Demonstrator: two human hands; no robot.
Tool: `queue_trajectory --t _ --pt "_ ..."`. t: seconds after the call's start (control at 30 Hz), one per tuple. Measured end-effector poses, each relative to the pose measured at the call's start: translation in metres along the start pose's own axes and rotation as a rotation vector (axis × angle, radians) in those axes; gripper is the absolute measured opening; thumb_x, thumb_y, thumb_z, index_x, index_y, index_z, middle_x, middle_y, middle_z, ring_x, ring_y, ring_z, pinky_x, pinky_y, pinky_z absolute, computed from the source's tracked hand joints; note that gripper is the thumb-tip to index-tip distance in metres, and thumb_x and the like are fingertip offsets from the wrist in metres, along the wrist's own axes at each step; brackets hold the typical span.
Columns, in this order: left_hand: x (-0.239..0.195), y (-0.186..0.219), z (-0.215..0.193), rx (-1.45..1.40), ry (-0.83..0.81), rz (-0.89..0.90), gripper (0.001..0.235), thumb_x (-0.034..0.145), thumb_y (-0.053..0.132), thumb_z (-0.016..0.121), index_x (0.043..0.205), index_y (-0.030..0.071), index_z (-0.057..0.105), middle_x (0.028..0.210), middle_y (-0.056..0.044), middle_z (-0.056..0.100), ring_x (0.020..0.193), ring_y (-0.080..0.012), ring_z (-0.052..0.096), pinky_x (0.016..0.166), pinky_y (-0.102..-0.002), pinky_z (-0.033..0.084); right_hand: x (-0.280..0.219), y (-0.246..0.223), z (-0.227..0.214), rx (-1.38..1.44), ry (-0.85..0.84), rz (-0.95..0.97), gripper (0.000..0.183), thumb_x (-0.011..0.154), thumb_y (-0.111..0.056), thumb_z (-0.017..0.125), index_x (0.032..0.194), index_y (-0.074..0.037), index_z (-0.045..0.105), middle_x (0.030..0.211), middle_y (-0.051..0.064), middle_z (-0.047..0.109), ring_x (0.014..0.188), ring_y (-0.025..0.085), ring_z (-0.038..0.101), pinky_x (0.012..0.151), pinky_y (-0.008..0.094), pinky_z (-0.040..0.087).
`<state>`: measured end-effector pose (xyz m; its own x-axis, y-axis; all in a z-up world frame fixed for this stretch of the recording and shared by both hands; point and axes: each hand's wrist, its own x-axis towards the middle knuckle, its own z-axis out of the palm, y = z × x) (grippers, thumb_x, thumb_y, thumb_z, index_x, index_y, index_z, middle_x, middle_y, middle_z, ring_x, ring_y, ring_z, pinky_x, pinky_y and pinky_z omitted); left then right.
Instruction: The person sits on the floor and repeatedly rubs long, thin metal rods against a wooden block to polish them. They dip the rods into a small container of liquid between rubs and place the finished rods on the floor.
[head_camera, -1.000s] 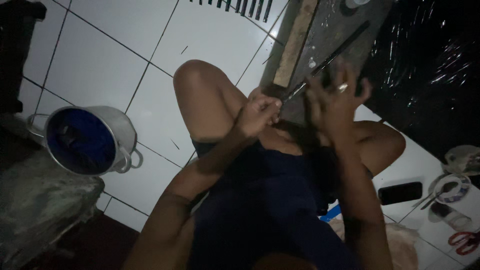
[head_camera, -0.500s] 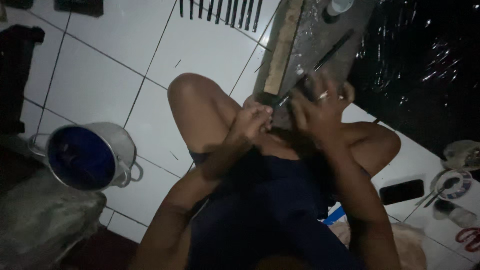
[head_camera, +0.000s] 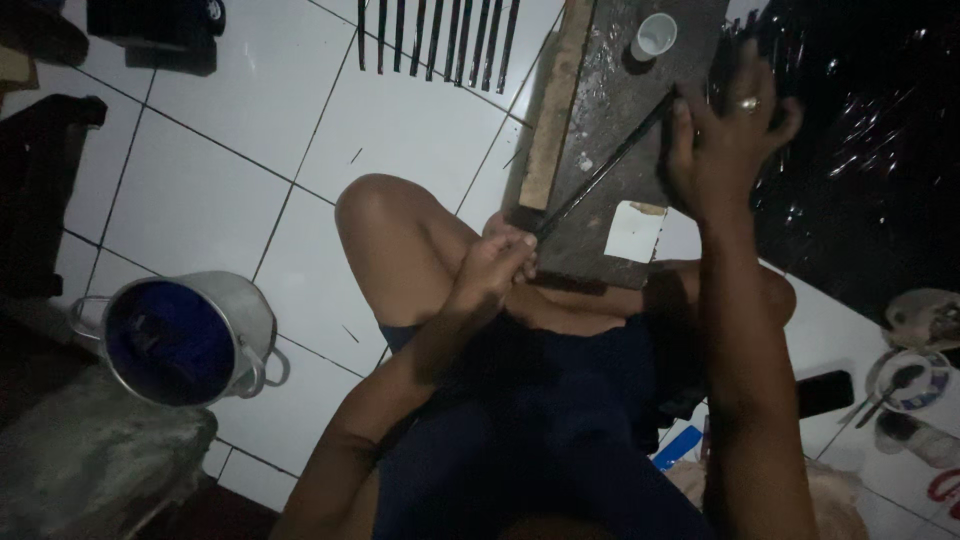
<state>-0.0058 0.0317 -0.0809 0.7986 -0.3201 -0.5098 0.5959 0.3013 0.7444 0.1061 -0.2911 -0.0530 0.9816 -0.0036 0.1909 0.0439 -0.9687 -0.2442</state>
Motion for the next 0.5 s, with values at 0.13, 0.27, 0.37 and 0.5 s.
queue_trajectory --t 0.13,0.27,0.37,0.5 --pt "0.004 -0.002 -0.002 -0.041 -0.027 0.007 0.02 0.098 0.023 0.066 0.098 0.003 0.069 0.084 -0.004 0.064 0.072 -0.0122 0.061 0.065 -0.027 0.049 -0.007 -0.005 -0.003 0.156 -0.015 0.037 0.031 0.119 -0.035 0.058 0.137 -0.021 0.079 0.179 0.018 0.021 0.165 0.037 0.017 0.127 0.065 0.004" --pt "0.003 -0.001 -0.002 -0.024 -0.008 -0.059 0.022 0.1 0.026 0.064 0.097 0.004 0.068 0.084 -0.003 0.064 0.073 -0.0112 0.061 0.066 -0.025 0.048 -0.022 -0.019 -0.002 0.301 -0.054 0.023 0.029 0.116 -0.035 0.057 0.13 -0.021 0.079 0.176 0.02 0.026 0.163 0.038 0.019 0.127 0.063 0.004" --pt "0.0 0.001 -0.001 -0.019 -0.014 -0.034 0.023 0.101 0.025 0.064 0.097 0.003 0.066 0.085 -0.004 0.064 0.074 -0.0118 0.06 0.065 -0.025 0.046 -0.044 -0.039 -0.003 0.285 -0.077 -0.08 0.026 0.111 -0.035 0.062 0.118 -0.021 0.082 0.172 0.022 0.031 0.161 0.04 0.022 0.122 0.063 0.0" --pt "0.004 0.002 -0.001 0.035 0.001 -0.066 0.027 0.101 0.026 0.064 0.094 0.0 0.067 0.082 -0.006 0.065 0.072 -0.0134 0.061 0.065 -0.026 0.047 -0.058 -0.057 -0.009 0.162 -0.074 -0.288 0.02 0.105 -0.036 0.07 0.105 -0.022 0.084 0.171 0.016 0.04 0.16 0.036 0.027 0.124 0.058 0.004"
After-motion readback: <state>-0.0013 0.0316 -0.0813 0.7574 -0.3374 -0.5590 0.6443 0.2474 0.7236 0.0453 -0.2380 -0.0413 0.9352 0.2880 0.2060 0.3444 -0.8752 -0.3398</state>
